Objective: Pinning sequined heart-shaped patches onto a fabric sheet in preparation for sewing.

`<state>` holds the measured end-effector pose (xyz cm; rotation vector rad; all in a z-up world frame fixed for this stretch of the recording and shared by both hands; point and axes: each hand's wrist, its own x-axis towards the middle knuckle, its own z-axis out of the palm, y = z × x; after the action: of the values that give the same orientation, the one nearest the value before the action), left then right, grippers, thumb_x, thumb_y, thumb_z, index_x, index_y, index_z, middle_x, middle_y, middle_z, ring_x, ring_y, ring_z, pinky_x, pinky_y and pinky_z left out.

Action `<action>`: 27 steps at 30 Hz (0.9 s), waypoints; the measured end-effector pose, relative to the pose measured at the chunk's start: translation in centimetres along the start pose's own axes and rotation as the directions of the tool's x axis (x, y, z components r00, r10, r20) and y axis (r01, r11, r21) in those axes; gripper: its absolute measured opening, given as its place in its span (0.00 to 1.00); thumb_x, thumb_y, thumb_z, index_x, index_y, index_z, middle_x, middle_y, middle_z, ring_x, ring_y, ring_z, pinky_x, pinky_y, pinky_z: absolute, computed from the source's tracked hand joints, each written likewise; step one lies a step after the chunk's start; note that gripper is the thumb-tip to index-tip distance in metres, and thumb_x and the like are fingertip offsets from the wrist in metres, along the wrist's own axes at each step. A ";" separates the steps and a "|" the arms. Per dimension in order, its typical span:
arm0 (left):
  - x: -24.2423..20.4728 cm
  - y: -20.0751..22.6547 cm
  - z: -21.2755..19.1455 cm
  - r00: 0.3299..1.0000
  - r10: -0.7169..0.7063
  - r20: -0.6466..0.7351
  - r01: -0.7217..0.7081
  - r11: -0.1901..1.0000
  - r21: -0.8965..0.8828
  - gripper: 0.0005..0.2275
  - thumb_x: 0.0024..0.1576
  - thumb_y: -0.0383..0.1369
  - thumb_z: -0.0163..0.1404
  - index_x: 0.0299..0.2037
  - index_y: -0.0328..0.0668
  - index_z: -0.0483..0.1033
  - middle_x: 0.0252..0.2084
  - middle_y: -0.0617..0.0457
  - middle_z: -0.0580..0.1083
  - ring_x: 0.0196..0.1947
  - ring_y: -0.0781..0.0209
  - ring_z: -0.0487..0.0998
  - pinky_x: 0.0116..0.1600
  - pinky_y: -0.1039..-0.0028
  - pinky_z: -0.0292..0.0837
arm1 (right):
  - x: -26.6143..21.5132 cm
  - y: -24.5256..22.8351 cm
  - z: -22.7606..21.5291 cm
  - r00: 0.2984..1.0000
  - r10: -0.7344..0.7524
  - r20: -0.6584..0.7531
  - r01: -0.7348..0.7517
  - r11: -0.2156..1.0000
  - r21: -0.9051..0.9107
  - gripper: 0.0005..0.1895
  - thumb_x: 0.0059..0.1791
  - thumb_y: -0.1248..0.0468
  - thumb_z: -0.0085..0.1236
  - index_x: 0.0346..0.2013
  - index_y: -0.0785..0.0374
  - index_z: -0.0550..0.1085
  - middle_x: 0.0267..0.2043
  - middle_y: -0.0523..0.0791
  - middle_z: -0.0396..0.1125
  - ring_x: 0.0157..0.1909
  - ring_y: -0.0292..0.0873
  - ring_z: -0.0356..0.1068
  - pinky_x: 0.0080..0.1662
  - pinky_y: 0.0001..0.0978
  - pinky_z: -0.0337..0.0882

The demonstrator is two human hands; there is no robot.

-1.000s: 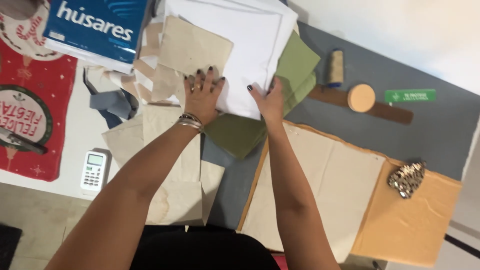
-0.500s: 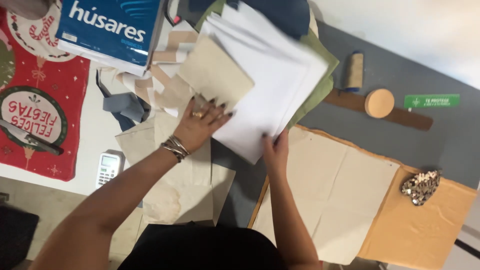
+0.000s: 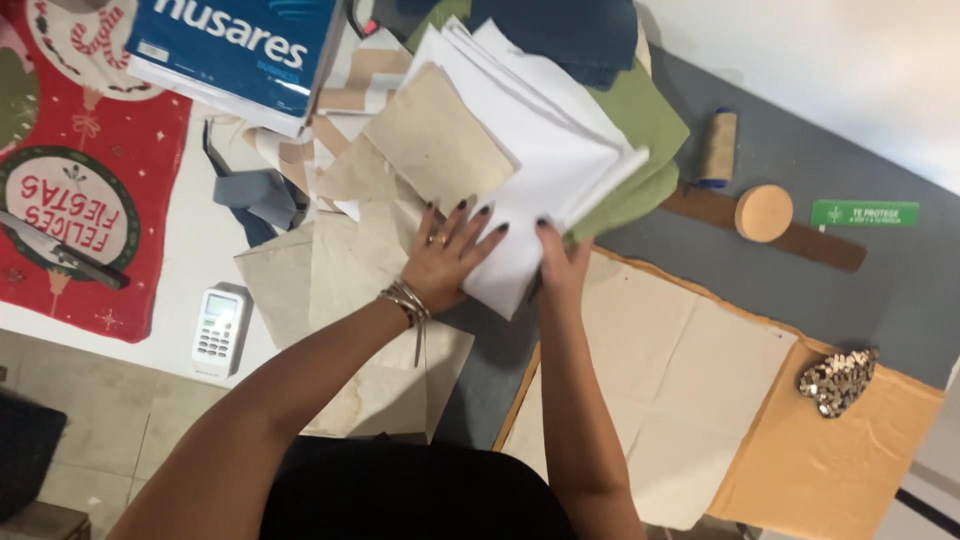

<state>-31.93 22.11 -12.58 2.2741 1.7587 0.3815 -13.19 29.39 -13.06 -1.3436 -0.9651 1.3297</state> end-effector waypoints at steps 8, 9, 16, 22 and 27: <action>-1.0 -4.1 -1.3 0.952 -0.135 -0.274 -0.019 0.870 -0.493 0.40 0.51 0.34 0.56 0.73 0.27 0.50 0.73 0.30 0.57 0.74 0.37 0.60 0.76 0.52 0.55 | 3.0 -8.9 12.7 0.889 -0.206 0.409 0.357 0.871 -0.336 0.43 0.49 0.55 0.60 0.74 0.47 0.50 0.66 0.47 0.70 0.44 0.40 0.74 0.47 0.32 0.72; -1.4 -4.2 -1.7 0.907 -0.283 -0.311 0.043 0.799 -0.600 0.32 0.57 0.31 0.48 0.71 0.26 0.52 0.70 0.28 0.61 0.71 0.32 0.63 0.74 0.54 0.60 | 2.9 -9.8 14.4 0.836 -0.172 0.521 0.388 0.856 -0.340 0.48 0.49 0.54 0.55 0.77 0.36 0.40 0.68 0.45 0.71 0.27 0.35 0.78 0.31 0.26 0.78; -2.6 -3.8 -2.8 0.925 -0.267 -0.272 0.068 0.818 -0.571 0.38 0.56 0.39 0.46 0.75 0.31 0.44 0.76 0.29 0.50 0.77 0.30 0.52 0.78 0.49 0.53 | 2.9 -9.4 12.2 0.689 -0.305 0.658 0.490 0.865 -0.113 0.46 0.56 0.62 0.54 0.79 0.41 0.36 0.81 0.54 0.49 0.34 0.37 0.79 0.27 0.19 0.82; -0.8 0.9 -3.2 0.916 0.065 -0.395 -0.058 0.998 0.029 0.36 0.45 0.23 0.56 0.68 0.64 0.70 0.70 0.49 0.67 0.68 0.42 0.68 0.70 0.45 0.63 | 1.5 0.8 -1.9 0.963 -0.020 0.269 -0.025 0.986 0.162 0.49 0.46 0.73 0.62 0.79 0.55 0.50 0.71 0.59 0.56 0.63 0.61 0.66 0.65 0.57 0.66; -1.8 1.4 0.3 0.935 0.111 -0.337 -0.049 0.981 0.186 0.24 0.60 0.32 0.51 0.67 0.69 0.68 0.68 0.55 0.69 0.68 0.49 0.68 0.72 0.43 0.54 | 0.6 -0.2 -4.6 0.983 0.169 0.064 -0.176 0.977 0.120 0.34 0.52 0.59 0.64 0.70 0.55 0.60 0.67 0.53 0.61 0.64 0.53 0.67 0.63 0.51 0.68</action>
<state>-31.01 20.06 -12.53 2.5338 1.9314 0.7100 -8.60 29.56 -13.31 -1.3248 -0.7995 1.5388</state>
